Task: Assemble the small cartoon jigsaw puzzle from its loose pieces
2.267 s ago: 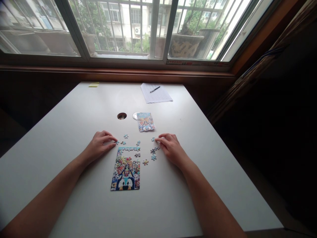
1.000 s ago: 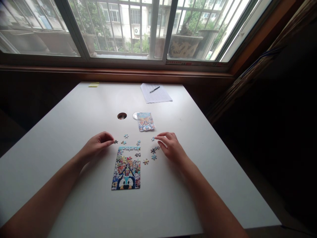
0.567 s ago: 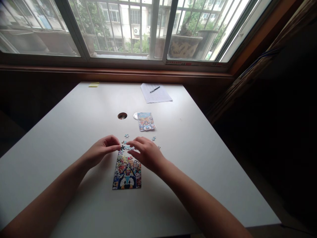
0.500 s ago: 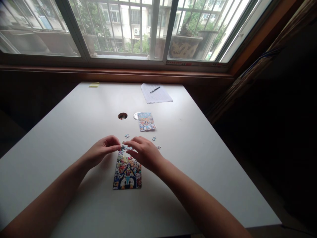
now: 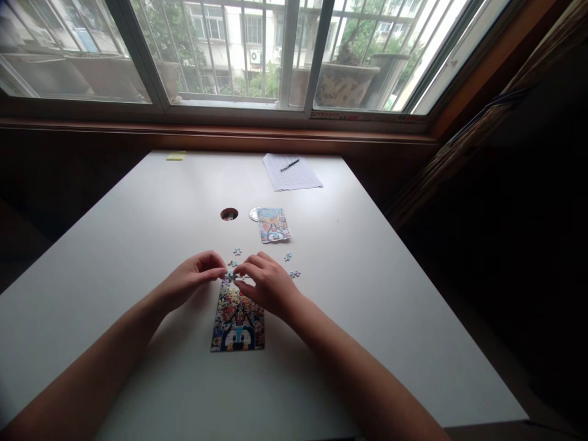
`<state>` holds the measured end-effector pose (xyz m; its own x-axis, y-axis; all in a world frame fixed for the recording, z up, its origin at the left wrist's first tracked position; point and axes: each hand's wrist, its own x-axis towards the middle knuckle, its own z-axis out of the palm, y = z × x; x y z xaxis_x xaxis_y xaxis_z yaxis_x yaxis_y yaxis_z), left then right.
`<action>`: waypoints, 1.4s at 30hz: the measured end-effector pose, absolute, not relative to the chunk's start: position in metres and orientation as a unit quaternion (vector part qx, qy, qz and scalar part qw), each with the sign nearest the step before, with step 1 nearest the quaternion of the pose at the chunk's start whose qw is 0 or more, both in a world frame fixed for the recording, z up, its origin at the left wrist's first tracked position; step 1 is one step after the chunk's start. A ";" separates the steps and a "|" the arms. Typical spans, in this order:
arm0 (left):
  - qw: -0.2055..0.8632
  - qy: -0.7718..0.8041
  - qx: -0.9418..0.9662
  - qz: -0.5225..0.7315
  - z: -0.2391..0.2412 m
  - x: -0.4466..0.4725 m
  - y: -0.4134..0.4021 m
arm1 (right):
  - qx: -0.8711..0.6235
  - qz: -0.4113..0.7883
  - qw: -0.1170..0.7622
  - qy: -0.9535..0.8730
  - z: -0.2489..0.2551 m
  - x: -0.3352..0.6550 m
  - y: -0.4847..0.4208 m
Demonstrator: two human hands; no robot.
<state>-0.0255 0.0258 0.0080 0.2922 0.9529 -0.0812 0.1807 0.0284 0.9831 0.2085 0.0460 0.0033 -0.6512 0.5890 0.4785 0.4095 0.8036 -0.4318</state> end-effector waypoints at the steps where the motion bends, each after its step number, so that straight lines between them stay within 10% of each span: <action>1: 0.514 0.490 0.605 0.362 0.009 -0.028 0.026 | -0.288 0.144 0.303 -0.897 0.003 0.209 0.046; 13: 0.291 0.502 0.754 0.309 -0.006 -0.044 0.038 | -0.389 0.139 0.187 -0.891 0.005 0.202 0.042; 42: 0.182 0.419 0.847 0.273 -0.019 -0.043 0.040 | -0.446 0.112 0.195 -0.866 -0.008 0.193 0.035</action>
